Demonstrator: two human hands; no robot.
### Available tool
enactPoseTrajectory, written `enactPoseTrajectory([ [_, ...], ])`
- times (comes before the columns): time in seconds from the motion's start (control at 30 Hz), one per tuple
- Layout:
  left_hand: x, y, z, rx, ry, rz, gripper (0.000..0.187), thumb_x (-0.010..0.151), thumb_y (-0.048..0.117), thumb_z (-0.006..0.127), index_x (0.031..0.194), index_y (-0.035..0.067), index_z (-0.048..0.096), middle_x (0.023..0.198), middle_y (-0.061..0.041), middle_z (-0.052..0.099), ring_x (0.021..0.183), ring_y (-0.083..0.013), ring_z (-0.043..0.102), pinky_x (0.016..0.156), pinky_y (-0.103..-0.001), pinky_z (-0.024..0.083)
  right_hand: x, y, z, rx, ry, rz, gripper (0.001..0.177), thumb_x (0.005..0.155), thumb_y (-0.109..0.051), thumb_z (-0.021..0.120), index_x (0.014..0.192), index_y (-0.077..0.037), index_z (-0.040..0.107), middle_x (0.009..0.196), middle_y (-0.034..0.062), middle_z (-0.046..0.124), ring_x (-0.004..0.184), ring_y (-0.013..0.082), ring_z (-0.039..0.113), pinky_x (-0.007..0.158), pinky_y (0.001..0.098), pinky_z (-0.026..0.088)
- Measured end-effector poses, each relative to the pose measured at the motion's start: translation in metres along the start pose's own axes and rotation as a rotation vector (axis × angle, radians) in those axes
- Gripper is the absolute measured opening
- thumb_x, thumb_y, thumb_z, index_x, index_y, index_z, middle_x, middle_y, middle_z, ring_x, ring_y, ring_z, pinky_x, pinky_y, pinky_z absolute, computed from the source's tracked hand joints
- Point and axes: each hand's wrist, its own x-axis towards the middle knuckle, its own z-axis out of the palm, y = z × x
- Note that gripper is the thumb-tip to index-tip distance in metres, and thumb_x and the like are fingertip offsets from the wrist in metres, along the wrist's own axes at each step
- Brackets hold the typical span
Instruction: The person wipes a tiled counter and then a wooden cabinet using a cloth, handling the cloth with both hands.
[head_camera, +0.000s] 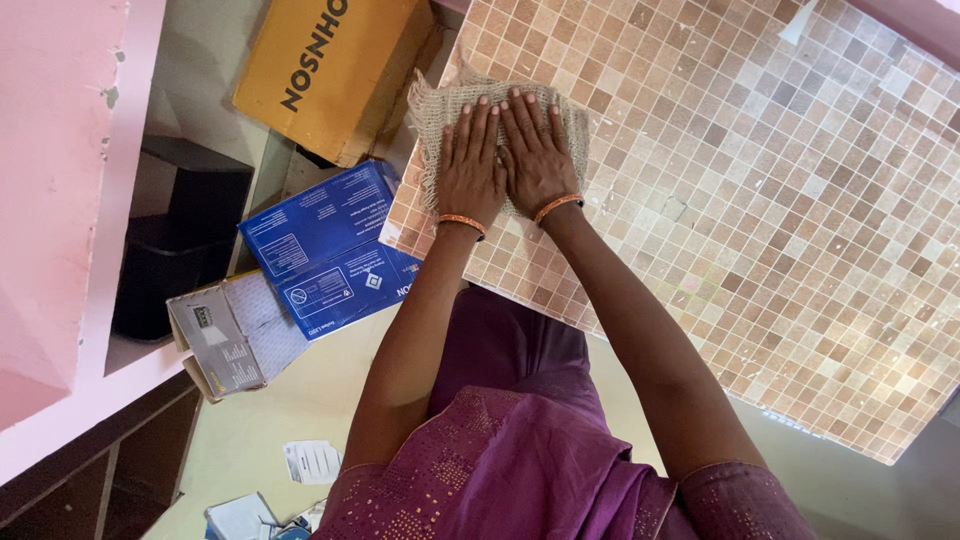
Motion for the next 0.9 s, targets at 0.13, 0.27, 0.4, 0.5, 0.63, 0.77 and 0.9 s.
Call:
enactPoseTrajectory([
  [0.13,-0.027,-0.024,0.0,0.043,0.005,-0.076,0.069,0.106,0.03,0.035,0.167,0.009,0.012,0.175,-0.007,0.009,0.161,-0.0229,0.006,0.131,-0.044,0.002,0.001,-0.031,0.009,-0.015,-0.004,-0.092,0.063,0.11,-0.034,0.032,0.166,-0.005,0.021,0.173,0.011,0.013,0.16,0.0243,0.007,0.129,0.0458,0.001],
  [0.27,-0.064,-0.041,0.002,-0.011,0.069,-0.144,0.067,0.107,0.028,0.036,0.168,0.008,0.014,0.175,-0.008,0.01,0.162,-0.0232,0.008,0.131,-0.044,0.003,-0.006,-0.058,0.02,-0.022,-0.007,-0.179,0.062,0.111,-0.034,0.032,0.166,-0.006,0.022,0.174,0.0105,0.014,0.161,0.0241,0.007,0.13,0.0462,0.0],
  [0.4,-0.094,-0.051,0.002,-0.073,0.068,-0.182,0.069,0.105,0.026,0.037,0.167,0.006,0.016,0.175,-0.01,0.011,0.162,-0.0253,0.009,0.132,-0.045,0.003,-0.018,-0.077,0.032,-0.005,-0.002,-0.246,0.062,0.11,-0.034,0.033,0.165,-0.007,0.024,0.173,0.0104,0.016,0.16,0.0235,0.009,0.129,0.046,0.0],
  [0.5,-0.112,-0.052,0.002,-0.107,0.08,-0.182,0.069,0.105,0.026,0.039,0.167,0.006,0.017,0.175,-0.011,0.011,0.162,-0.027,0.008,0.132,-0.046,0.003,-0.03,-0.085,0.039,-0.005,0.019,-0.27,0.061,0.112,-0.034,0.034,0.165,-0.007,0.025,0.173,0.0097,0.018,0.16,0.0226,0.011,0.13,0.0459,0.002],
  [0.63,-0.124,-0.045,0.0,-0.066,0.037,-0.14,0.071,0.103,0.026,0.04,0.165,0.002,0.017,0.174,-0.015,0.01,0.161,-0.0296,0.007,0.13,-0.049,0.003,-0.051,-0.082,0.042,0.026,0.007,-0.259,0.061,0.111,-0.034,0.036,0.165,-0.007,0.025,0.173,0.0098,0.019,0.161,0.0229,0.013,0.13,0.0454,0.004],
  [0.77,-0.127,-0.029,0.0,-0.077,-0.012,-0.083,0.074,0.101,0.029,0.042,0.164,0.001,0.016,0.173,-0.015,0.009,0.16,-0.0298,0.005,0.129,-0.05,0.002,-0.073,-0.072,0.04,0.041,0.015,-0.205,0.062,0.11,-0.034,0.037,0.165,-0.007,0.025,0.173,0.0103,0.019,0.16,0.0229,0.013,0.13,0.0452,0.004],
  [0.9,-0.116,-0.006,0.006,-0.031,-0.012,0.007,0.075,0.101,0.031,0.042,0.165,0.002,0.015,0.173,-0.015,0.008,0.16,-0.0291,0.005,0.129,-0.049,0.002,-0.087,-0.049,0.036,0.042,0.003,-0.117,0.063,0.108,-0.034,0.037,0.164,-0.008,0.025,0.172,0.009,0.019,0.159,0.0223,0.013,0.129,0.0451,0.004],
])
